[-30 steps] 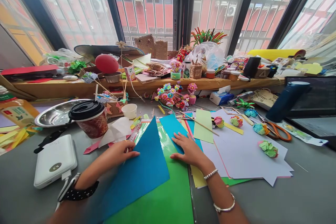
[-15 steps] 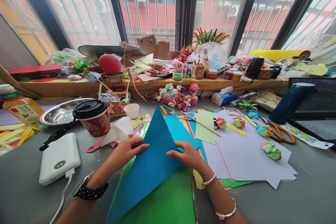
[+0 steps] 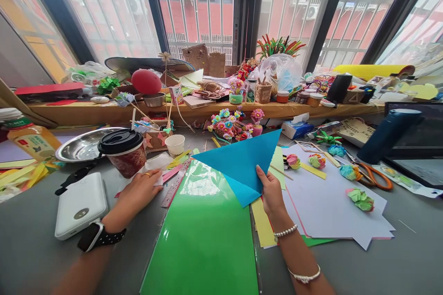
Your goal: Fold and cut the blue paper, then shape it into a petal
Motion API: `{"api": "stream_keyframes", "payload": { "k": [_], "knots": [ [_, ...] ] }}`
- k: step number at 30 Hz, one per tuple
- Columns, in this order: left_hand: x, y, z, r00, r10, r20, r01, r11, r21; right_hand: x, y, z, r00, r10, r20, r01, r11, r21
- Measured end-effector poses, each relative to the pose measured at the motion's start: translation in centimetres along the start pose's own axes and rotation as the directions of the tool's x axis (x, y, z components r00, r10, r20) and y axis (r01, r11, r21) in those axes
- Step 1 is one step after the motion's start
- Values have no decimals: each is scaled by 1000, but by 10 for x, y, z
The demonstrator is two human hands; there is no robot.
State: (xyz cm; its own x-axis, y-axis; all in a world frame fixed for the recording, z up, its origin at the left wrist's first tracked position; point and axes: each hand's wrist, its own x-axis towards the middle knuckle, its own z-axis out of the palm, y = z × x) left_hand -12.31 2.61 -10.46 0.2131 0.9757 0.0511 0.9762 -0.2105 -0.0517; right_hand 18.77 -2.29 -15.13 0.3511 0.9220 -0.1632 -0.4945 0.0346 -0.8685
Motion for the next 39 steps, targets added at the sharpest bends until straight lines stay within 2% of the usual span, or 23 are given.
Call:
{"api": "stream_keyframes", "payload": {
  "k": [5, 10, 12, 16, 18, 21, 25, 27, 33, 36, 39],
  "knots": [
    [-3, -8, -7, 995, -69, -71, 71, 997, 28, -1, -3, 2, 999, 13, -53, -12, 1000, 21],
    [-13, 10, -14, 989, -59, -133, 54, 998, -37, 0, -4, -2, 985, -9, -172, 36, 987, 154],
    [-17, 23, -14, 990, -36, -135, 25, 996, -83, 2, -3, -5, 982, -10, -187, 46, 981, 189],
    [-23, 45, -4, 987, 131, -91, -147, 969, -201, 4, -1, -6, 980, -1, -197, 35, 985, 169],
    [-27, 53, 2, 953, 291, -81, -302, 927, -222, 3, -1, -5, 974, 6, -226, 31, 987, 160],
    [-40, 68, 8, 843, 538, -15, -522, 809, -272, 4, -4, -5, 960, -2, -279, 58, 979, 193],
    [-69, 91, 15, 722, 688, 68, -639, 702, -313, 8, -9, -11, 939, -38, -342, 148, 941, 303],
    [-82, 101, 21, 627, 775, 85, -729, 621, -287, 10, -11, -15, 937, -47, -345, 174, 922, 346],
    [-100, 110, 35, 575, 815, -72, -817, 567, -99, 14, -12, -21, 949, -51, -310, 173, 909, 379],
    [-99, 107, 27, 565, 804, -185, -821, 571, -23, 14, -13, -22, 948, -54, -315, 178, 907, 381],
    [-93, 96, 11, 576, 729, -370, -797, 601, -55, 13, -16, -23, 947, -58, -316, 183, 905, 383]
  ]
}}
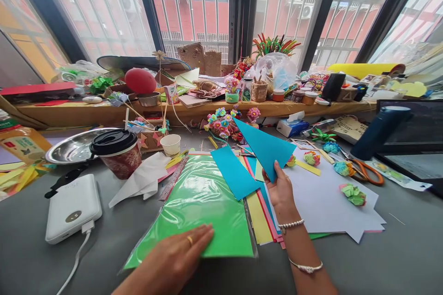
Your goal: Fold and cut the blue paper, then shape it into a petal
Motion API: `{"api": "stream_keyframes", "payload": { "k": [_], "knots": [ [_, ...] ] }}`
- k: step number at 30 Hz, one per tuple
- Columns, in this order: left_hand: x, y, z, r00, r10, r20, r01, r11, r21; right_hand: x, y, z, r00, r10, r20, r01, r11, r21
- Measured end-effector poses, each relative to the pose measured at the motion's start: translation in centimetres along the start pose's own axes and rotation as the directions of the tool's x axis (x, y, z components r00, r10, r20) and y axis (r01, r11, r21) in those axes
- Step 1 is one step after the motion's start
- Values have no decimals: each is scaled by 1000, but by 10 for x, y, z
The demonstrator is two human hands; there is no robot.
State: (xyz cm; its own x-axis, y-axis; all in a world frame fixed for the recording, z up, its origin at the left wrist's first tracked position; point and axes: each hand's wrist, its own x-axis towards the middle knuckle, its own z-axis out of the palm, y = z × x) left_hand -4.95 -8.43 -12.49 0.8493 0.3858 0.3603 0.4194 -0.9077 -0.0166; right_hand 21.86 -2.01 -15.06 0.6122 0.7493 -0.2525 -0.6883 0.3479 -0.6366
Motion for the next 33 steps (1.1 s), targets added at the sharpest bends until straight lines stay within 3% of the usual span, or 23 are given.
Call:
{"api": "stream_keyframes", "payload": {
  "k": [3, 5, 8, 11, 14, 16, 19, 21, 23, 25, 27, 28, 31, 33],
  "knots": [
    [2, -16, -21, 950, -238, -202, 221, 970, -103, -1, -4, 1, 999, 10, -37, -10, 1000, 0],
    [3, -25, -34, 904, -317, -288, 278, 946, -168, -1, -6, 2, 998, 14, -67, -14, 1000, -2],
    [4, -28, -42, 879, -356, -319, 307, 932, -193, -2, -7, 3, 997, 10, -82, -10, 1000, 0],
    [7, -17, -35, 910, -301, -286, 260, 950, -173, -2, -5, 3, 998, 13, -58, -14, 1000, -17],
    [11, 2, -14, 965, -189, -182, 161, 974, -158, -2, 0, 1, 1000, 14, 0, -14, 999, -44],
    [12, 14, 0, 994, -105, -30, 98, 979, -178, -2, 3, -1, 1000, 18, 19, -17, 998, -53],
    [13, 16, 8, 976, -54, 212, 104, 966, -235, -2, 7, -1, 999, 32, 21, -31, 997, -70],
    [14, 3, 4, 956, -126, 265, 185, 960, -211, -2, 8, 0, 999, 45, 21, -43, 996, -84],
    [14, -23, -6, 933, -294, 208, 311, 949, -55, -3, 8, 1, 998, 56, 22, -54, 994, -93],
    [12, -57, -15, 858, -509, 67, 493, 853, 172, -4, 7, 2, 997, 67, 30, -63, 993, -102],
    [7, -89, -20, 779, -622, -74, 609, 724, 325, -5, 7, 4, 996, 81, 44, -75, 990, -121],
    [3, -102, -22, 749, -657, -90, 635, 672, 380, -6, 6, 4, 994, 92, 51, -84, 987, -136],
    [-9, -126, -25, 693, -719, 41, 646, 646, 407, -10, 6, 6, 991, 123, 58, -110, 977, -184],
    [-15, -131, -29, 651, -757, 60, 691, 624, 366, -11, 6, 7, 990, 127, 68, -110, 972, -208]
  ]
}}
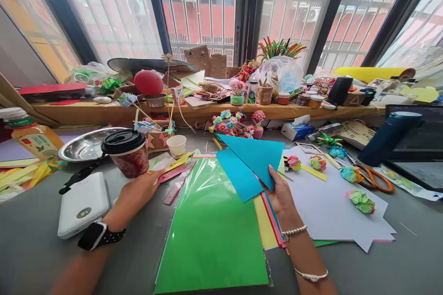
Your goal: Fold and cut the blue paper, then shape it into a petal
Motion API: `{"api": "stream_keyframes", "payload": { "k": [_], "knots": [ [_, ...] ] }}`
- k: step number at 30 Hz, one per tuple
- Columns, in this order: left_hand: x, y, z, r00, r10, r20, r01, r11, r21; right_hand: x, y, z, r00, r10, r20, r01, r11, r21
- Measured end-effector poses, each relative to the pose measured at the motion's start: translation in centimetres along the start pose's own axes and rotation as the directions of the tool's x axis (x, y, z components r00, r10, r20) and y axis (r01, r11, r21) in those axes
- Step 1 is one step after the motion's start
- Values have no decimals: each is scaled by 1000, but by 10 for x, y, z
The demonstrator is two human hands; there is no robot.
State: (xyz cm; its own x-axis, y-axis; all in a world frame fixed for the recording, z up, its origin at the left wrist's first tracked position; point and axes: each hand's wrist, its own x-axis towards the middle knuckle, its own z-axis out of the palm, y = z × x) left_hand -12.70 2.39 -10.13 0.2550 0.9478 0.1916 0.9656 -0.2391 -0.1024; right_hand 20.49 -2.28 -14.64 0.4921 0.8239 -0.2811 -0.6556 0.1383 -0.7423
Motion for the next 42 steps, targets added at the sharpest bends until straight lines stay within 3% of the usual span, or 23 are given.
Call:
{"api": "stream_keyframes", "payload": {
  "k": [7, 11, 15, 18, 20, 23, 27, 29, 32, 35, 40, 42],
  "knots": [
    [-6, -16, -23, 961, -224, -161, 224, 974, -22, -1, 1, 1, 999, -32, 22, 33, 998, -54],
    [-9, -16, -29, 925, -235, -299, 229, 972, -58, -2, 0, 2, 999, -28, 19, 29, 998, -64],
    [-5, -1, -18, 960, -76, -271, 50, 993, -102, -3, -1, 2, 999, -40, 19, 41, 995, -86],
    [-1, 10, -4, 968, 228, -104, -234, 971, -46, -4, 0, 2, 998, -53, 25, 56, 988, -144],
    [-1, 14, 4, 958, 286, -7, -287, 958, -22, -5, 3, 1, 994, 3, 108, 24, 967, -253],
    [-2, 13, 10, 972, 236, 15, -236, 971, 30, -8, 10, 1, 940, 138, 314, 47, 855, -516],
    [0, 13, 6, 984, 175, -45, -175, 985, 11, -13, 15, 6, 810, 100, 578, 458, 509, -729],
    [-1, 21, 3, 973, 217, -77, -221, 974, -52, -15, 15, 8, 779, 81, 622, 541, 413, -732],
    [-11, 49, 1, 913, 393, -112, -409, 882, -234, -17, 14, 9, 773, 132, 621, 524, 420, -741],
    [-32, 83, 6, 830, 554, -65, -544, 776, -320, -17, 13, 9, 767, 142, 626, 519, 435, -736],
    [-55, 113, 17, 729, 683, 43, -610, 678, -410, -18, 14, 10, 739, 137, 659, 567, 400, -720],
    [-55, 113, 19, 722, 689, 62, -608, 675, -419, -18, 14, 11, 737, 110, 667, 617, 294, -730]
  ]
}}
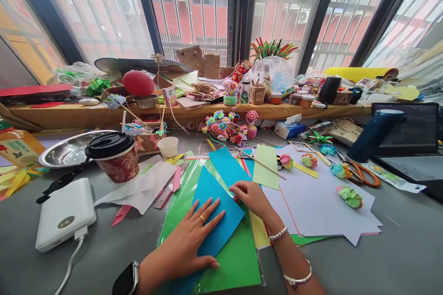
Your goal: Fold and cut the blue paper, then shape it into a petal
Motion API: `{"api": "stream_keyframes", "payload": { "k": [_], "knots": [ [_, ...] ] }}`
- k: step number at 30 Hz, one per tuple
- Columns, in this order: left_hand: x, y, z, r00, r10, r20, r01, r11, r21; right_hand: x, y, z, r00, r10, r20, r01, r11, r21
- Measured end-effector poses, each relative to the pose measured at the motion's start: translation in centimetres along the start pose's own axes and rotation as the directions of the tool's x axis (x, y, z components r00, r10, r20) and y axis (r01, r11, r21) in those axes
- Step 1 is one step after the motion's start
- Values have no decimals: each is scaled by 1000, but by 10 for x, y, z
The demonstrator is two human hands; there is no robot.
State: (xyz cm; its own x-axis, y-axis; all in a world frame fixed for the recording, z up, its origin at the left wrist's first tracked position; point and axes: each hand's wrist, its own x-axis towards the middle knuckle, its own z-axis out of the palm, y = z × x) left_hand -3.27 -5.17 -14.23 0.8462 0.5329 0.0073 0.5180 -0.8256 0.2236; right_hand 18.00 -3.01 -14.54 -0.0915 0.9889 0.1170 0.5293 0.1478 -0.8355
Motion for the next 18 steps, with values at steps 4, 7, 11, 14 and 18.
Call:
{"api": "stream_keyframes", "payload": {
  "k": [4, 7, 11, 14, 18],
  "knots": [
    [-3, -10, -2, 1000, -3, -3, 3, 1000, -26, 3, 5, -7, 983, -42, -179, -64, 837, -544],
    [-7, -14, -2, 1000, -5, -11, 5, 999, -31, 8, 17, -24, 969, -28, -244, -158, 689, -707],
    [-9, -16, 1, 1000, -3, -26, 2, 1000, -29, 13, 41, -52, 948, 56, -314, -291, 557, -778],
    [-9, -16, 2, 1000, -10, -12, 10, 999, -35, 13, 54, -68, 937, 104, -333, -339, 495, -800],
    [-8, -16, 1, 1000, -23, 9, 23, 999, -28, 8, 63, -81, 919, 146, -367, -391, 458, -798]
  ]
}}
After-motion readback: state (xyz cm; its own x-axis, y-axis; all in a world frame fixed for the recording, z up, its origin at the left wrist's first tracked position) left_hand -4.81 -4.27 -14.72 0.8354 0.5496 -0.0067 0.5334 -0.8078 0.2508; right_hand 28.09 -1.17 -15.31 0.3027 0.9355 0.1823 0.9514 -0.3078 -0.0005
